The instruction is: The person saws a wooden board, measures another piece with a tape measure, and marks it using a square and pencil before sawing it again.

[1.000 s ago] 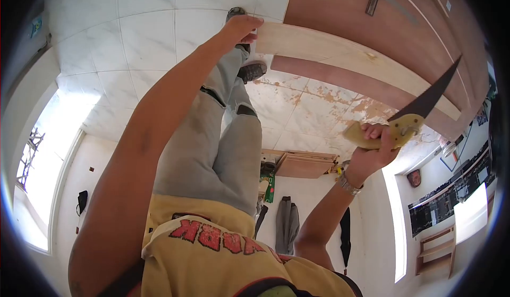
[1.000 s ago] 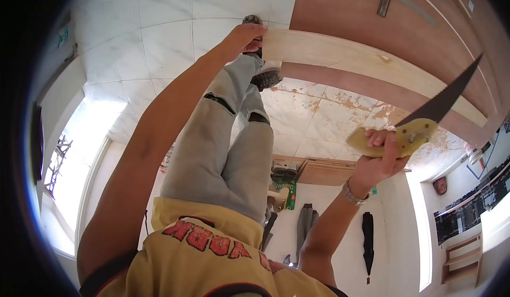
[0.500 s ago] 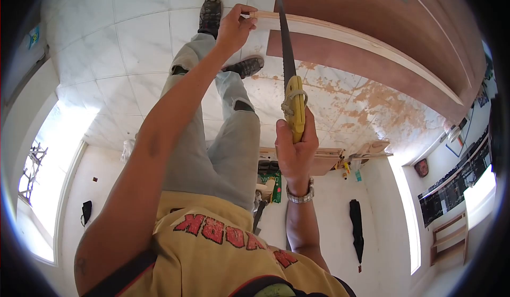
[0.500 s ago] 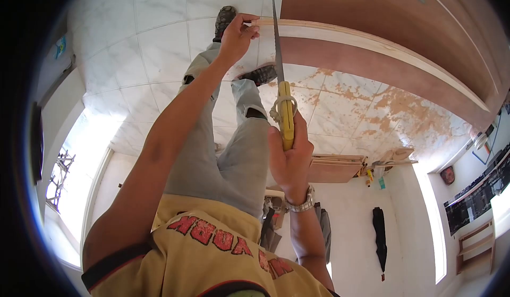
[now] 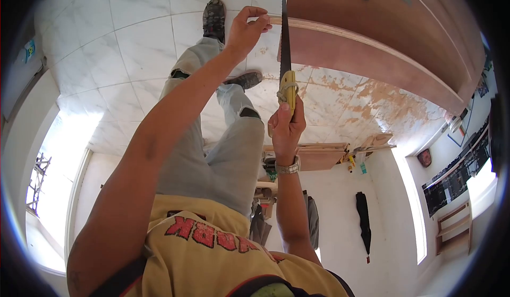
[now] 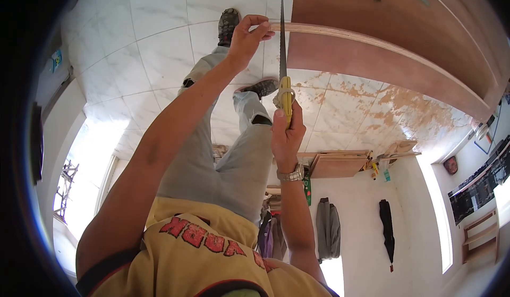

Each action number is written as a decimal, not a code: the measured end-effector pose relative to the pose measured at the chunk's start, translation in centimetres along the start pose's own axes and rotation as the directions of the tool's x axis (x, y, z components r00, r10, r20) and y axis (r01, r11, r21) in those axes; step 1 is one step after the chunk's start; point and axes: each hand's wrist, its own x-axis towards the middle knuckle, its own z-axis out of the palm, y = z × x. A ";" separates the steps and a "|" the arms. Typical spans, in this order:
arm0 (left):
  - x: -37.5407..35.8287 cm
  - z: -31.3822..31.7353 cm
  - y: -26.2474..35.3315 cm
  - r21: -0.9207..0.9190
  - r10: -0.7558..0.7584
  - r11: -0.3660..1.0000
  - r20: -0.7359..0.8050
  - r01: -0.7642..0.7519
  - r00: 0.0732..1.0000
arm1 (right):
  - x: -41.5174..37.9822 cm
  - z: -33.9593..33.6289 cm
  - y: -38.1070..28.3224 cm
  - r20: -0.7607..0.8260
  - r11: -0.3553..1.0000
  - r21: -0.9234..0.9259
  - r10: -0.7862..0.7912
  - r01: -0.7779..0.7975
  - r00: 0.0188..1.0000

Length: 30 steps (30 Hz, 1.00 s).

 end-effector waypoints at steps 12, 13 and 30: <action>0.9 1.1 -1.6 0.190 0.213 0.965 -0.150 -0.183 0.966 | 4.2 -1.5 10.5 0.054 0.930 -0.134 -0.337 0.341 0.940; 1.1 1.1 -1.3 0.157 0.177 0.975 -0.138 -0.155 0.975 | 4.5 -1.8 10.5 0.056 0.923 -0.177 -0.338 0.342 0.940; 0.8 0.7 -2.1 0.354 0.357 0.885 -0.095 -0.304 0.929 | 4.9 -1.5 14.5 0.053 0.917 -0.102 -0.382 0.385 0.923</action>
